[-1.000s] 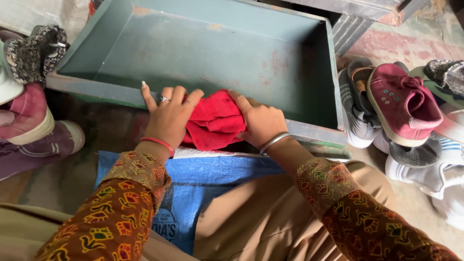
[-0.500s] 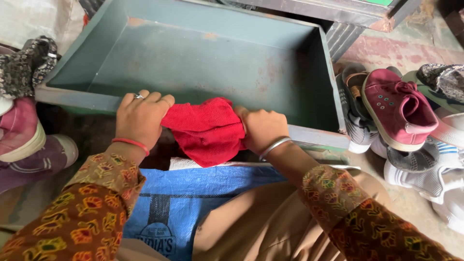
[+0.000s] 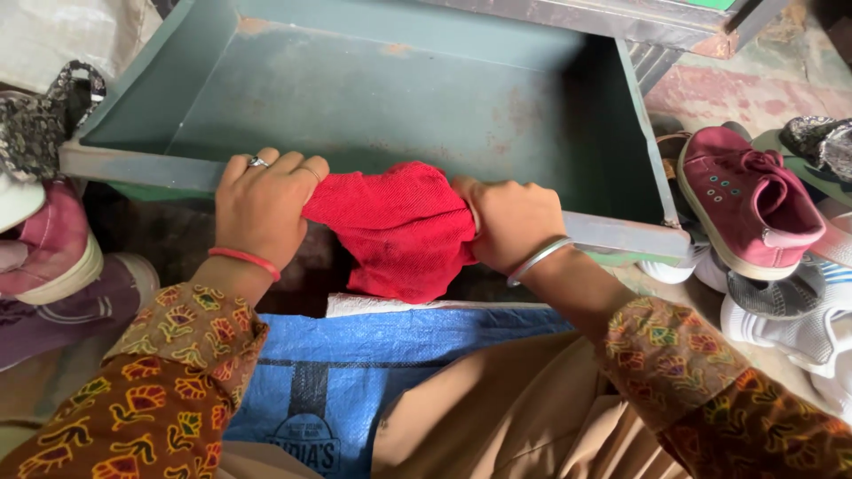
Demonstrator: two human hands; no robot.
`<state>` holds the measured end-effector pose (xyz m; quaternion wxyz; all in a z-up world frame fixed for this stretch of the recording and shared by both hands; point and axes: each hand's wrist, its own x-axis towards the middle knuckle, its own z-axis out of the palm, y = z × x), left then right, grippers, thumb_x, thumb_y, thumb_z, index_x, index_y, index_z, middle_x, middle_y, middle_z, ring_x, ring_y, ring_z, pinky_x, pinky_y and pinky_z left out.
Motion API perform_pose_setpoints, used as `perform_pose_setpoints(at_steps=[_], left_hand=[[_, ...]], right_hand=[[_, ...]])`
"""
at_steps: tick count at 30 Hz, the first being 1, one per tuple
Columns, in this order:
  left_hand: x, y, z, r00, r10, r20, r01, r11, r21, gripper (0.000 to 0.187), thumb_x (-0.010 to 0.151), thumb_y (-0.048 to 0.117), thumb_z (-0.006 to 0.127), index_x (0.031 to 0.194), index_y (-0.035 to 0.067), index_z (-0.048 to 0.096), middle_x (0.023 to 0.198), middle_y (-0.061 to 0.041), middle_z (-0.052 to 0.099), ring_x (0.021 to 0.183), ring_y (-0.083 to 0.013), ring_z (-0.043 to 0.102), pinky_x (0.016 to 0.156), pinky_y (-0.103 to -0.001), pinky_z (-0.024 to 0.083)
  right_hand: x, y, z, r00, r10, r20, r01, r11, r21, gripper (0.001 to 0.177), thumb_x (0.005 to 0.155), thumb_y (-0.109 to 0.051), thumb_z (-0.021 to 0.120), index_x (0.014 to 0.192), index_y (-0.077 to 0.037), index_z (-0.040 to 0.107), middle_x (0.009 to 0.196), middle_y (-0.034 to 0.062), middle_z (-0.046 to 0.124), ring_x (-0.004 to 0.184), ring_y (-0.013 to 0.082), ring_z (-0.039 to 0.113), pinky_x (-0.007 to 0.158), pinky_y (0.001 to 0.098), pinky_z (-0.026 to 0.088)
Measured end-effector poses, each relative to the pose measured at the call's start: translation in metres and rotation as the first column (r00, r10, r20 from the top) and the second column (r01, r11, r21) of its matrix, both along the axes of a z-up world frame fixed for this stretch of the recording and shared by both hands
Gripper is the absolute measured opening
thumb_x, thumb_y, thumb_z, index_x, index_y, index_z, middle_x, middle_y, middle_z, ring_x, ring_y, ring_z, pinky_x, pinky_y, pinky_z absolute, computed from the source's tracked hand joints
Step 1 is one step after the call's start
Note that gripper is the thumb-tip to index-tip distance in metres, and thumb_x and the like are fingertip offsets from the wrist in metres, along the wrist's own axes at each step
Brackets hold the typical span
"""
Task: The person removes multiple pairs of shoes from a green metal drawer, places them on the floor, then wipes the drawer interior with a red cloth. The person then wipes one shoe with the cloth.
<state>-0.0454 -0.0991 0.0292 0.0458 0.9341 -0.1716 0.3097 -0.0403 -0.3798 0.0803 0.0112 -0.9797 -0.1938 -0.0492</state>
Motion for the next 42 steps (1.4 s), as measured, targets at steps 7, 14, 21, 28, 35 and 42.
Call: perform_pose_setpoints(at_steps=[7, 14, 21, 28, 35, 42], left_hand=[[0.039, -0.011, -0.005, 0.999, -0.031, 0.021, 0.032, 0.999, -0.031, 0.028, 0.071, 0.004, 0.071, 0.094, 0.017, 0.065, 0.086, 0.000, 0.064, 0.094, -0.0255, 0.062, 0.080, -0.040, 0.042], [0.104, -0.009, -0.011, 0.998, 0.041, 0.050, -0.044, 0.997, 0.066, 0.016, 0.087, 0.006, 0.062, 0.094, 0.020, 0.066, 0.086, 0.000, 0.065, 0.093, -0.0237, 0.063, 0.081, -0.039, 0.044], [0.150, -0.020, -0.020, 0.990, 0.113, 0.080, -0.120, 0.989, 0.088, 0.020, 0.088, 0.008, 0.062, 0.102, 0.021, 0.068, 0.093, -0.001, 0.066, 0.096, -0.0241, 0.063, 0.085, -0.039, 0.046], [0.184, -0.034, -0.026, 0.957, 0.211, 0.197, -0.234, 0.967, 0.101, 0.030, 0.082, 0.008, 0.065, 0.108, 0.022, 0.067, 0.103, -0.003, 0.061, 0.110, -0.0265, 0.058, 0.104, -0.042, 0.044], [0.195, -0.033, -0.037, 0.957, 0.244, 0.154, -0.264, 0.957, 0.123, 0.024, 0.088, 0.014, 0.063, 0.110, 0.022, 0.066, 0.103, -0.003, 0.059, 0.110, -0.0270, 0.056, 0.108, -0.048, 0.040], [0.178, -0.047, -0.058, 0.963, 0.266, 0.037, -0.264, 0.963, -0.057, 0.063, 0.089, 0.016, 0.062, 0.150, 0.021, 0.049, 0.148, -0.014, 0.049, 0.142, -0.0359, 0.038, 0.115, -0.067, 0.019]], right_hand=[[0.040, -0.012, -0.008, 0.998, -0.014, 0.058, 0.018, 0.998, -0.066, 0.039, 0.076, -0.033, 0.076, 0.113, -0.027, 0.066, 0.084, 0.0144, 0.074, 0.080, 0.0412, 0.071, 0.070, 0.0523, 0.057], [0.087, -0.010, -0.007, 0.997, -0.028, 0.071, 0.030, 0.999, -0.026, 0.044, 0.074, -0.036, 0.080, 0.115, -0.025, 0.065, 0.085, 0.0142, 0.074, 0.081, 0.0409, 0.071, 0.068, 0.0524, 0.056], [0.131, -0.023, -0.025, 0.962, 0.076, 0.263, -0.082, 0.996, 0.015, 0.043, 0.076, -0.024, 0.077, 0.116, -0.018, 0.064, 0.106, 0.0047, 0.073, 0.088, 0.0345, 0.071, 0.070, 0.0486, 0.056], [0.171, -0.028, -0.038, 0.898, 0.081, 0.433, -0.093, 0.996, 0.005, 0.046, 0.076, -0.018, 0.076, 0.120, -0.020, 0.064, 0.105, 0.0012, 0.066, 0.099, 0.0292, 0.065, 0.081, 0.0419, 0.056], [0.177, -0.019, -0.042, 0.925, -0.006, 0.379, -0.009, 0.999, 0.036, 0.053, 0.071, -0.016, 0.078, 0.121, -0.020, 0.060, 0.110, 0.0032, 0.059, 0.105, 0.0303, 0.059, 0.081, 0.0462, 0.053], [0.164, -0.020, -0.051, 0.905, 0.172, 0.389, -0.204, 0.978, 0.044, 0.075, 0.064, -0.016, 0.080, 0.134, -0.004, 0.052, 0.132, 0.0142, 0.052, 0.123, 0.0362, 0.049, 0.105, 0.0557, 0.037]])
